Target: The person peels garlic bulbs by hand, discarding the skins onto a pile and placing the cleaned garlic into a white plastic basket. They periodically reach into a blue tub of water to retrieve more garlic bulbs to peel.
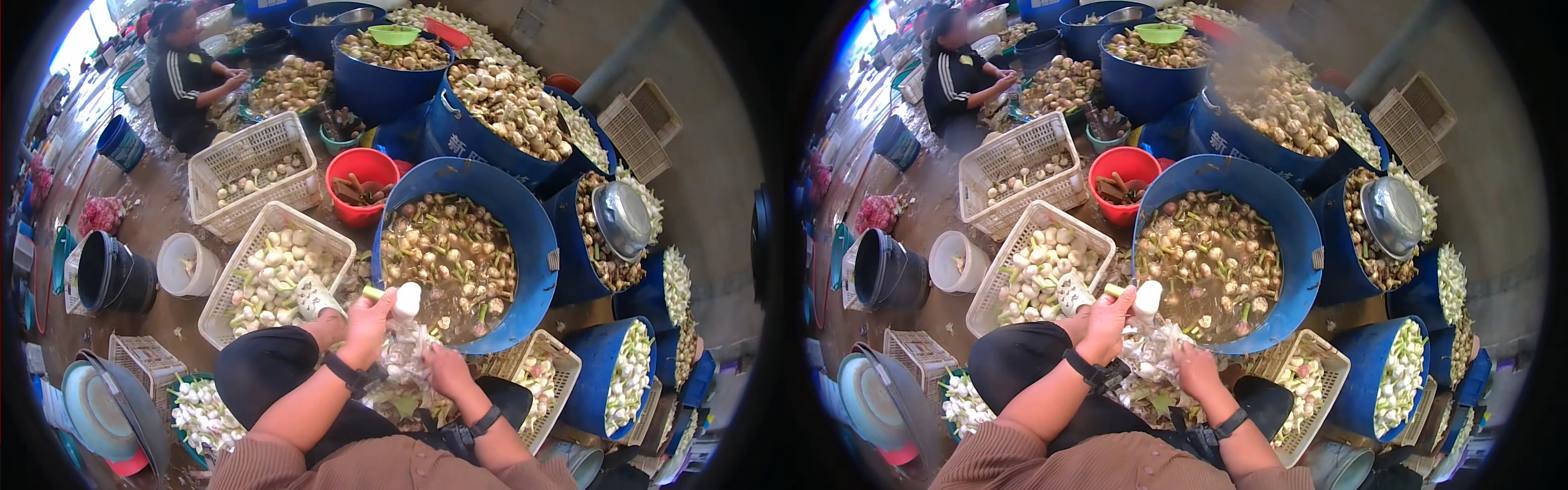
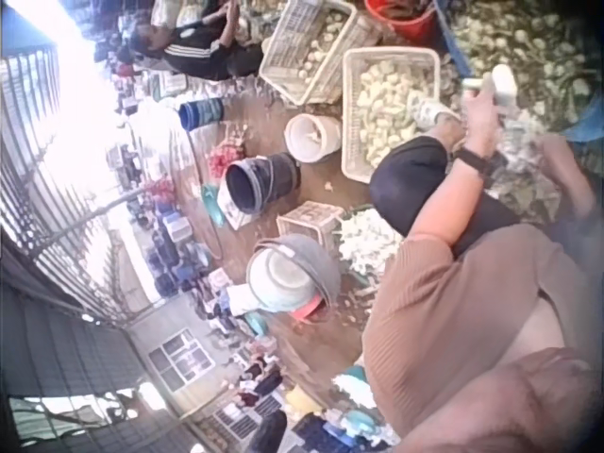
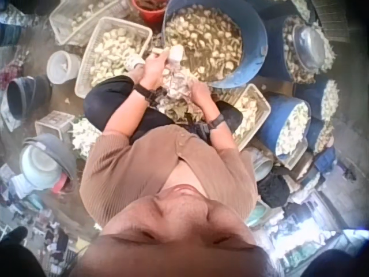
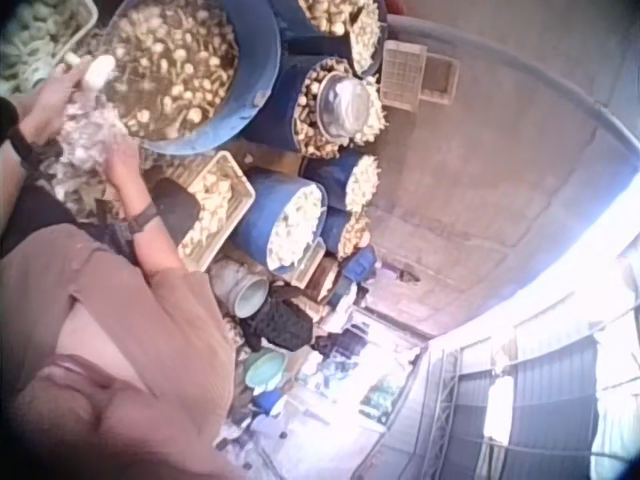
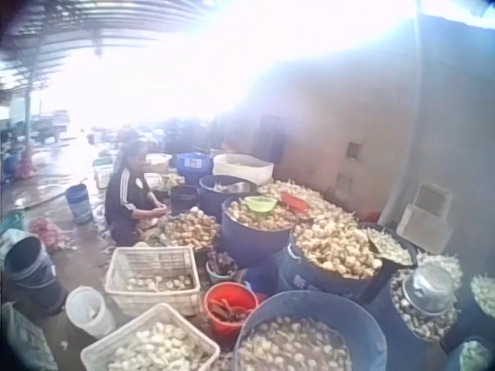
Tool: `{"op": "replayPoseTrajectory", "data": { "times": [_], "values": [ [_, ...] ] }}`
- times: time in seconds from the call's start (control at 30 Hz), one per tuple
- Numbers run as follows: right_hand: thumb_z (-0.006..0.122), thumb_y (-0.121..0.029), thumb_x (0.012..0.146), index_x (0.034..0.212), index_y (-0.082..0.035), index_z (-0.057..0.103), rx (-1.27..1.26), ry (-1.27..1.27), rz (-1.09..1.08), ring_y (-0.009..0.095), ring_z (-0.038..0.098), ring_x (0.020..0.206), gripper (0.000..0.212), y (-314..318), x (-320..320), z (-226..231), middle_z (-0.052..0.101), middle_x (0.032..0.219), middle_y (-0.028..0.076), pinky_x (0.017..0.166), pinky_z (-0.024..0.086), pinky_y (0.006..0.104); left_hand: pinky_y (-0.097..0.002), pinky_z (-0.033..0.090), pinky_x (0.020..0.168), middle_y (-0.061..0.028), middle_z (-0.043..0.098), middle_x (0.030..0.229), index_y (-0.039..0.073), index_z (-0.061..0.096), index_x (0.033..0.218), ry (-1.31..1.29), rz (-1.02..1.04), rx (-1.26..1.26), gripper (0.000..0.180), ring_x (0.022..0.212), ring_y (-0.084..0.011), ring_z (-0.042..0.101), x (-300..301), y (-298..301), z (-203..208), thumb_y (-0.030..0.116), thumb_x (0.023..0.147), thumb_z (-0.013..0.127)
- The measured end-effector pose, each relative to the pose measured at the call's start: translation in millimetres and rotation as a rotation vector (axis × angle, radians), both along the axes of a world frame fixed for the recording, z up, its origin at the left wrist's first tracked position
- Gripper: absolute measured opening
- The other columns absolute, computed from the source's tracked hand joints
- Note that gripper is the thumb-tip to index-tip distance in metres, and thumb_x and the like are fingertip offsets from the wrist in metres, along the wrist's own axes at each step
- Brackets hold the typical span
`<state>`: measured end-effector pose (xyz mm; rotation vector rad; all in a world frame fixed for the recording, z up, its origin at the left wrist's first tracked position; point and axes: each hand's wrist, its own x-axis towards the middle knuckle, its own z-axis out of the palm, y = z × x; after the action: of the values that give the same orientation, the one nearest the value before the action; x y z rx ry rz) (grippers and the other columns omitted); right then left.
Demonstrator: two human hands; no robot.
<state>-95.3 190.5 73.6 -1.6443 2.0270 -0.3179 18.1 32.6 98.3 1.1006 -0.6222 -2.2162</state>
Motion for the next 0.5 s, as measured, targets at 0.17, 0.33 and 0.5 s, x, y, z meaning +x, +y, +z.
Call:
{"op": "replayPoseTrajectory", "data": {
  "times": [0.17, 0.33, 0.5],
  "values": [
    [0.061, -0.007, 0.075, 0.106, -0.008, 0.060, -0.355, -0.680, -0.638, 0.033, 0.058, 0.086, 0.031, -51.3, 18.8, 51.7, 0.058, 0.097, 0.016, 0.073, 0.049, 0.0367, -0.0205, 0.033, 0.045, 0.0035, 0.051, 0.062, 0.009, 0.050, 0.068, -0.187, 0.027, -0.080, 0.024, 0.051, -0.0029, 0.042, -0.9, -0.2, 6.3, 0.022, 0.081, 0.064],
    [0.063, -0.004, 0.072, 0.098, -0.006, 0.062, -0.624, -0.207, -0.172, 0.029, 0.059, 0.082, 0.026, -53.5, 16.5, 30.6, 0.060, 0.096, 0.014, 0.071, 0.050, 0.0331, -0.0218, 0.029, 0.040, 0.0044, 0.045, 0.054, 0.010, 0.048, 0.065, -0.306, 0.039, -0.427, 0.029, 0.043, -0.0041, 0.037, 0.7, -6.3, -16.6, 0.028, 0.084, 0.060],
    [0.055, -0.004, 0.073, 0.100, -0.008, 0.060, -0.184, 0.000, -0.016, 0.029, 0.057, 0.079, 0.027, -14.1, 8.9, -0.9, 0.059, 0.088, 0.012, 0.070, 0.048, 0.0365, -0.0213, 0.025, 0.033, 0.0047, 0.040, 0.047, 0.010, 0.052, 0.071, -0.134, 0.006, 0.281, 0.036, 0.035, -0.0056, 0.033, 7.4, -27.4, -8.6, 0.042, 0.087, 0.049]
  ]
}}
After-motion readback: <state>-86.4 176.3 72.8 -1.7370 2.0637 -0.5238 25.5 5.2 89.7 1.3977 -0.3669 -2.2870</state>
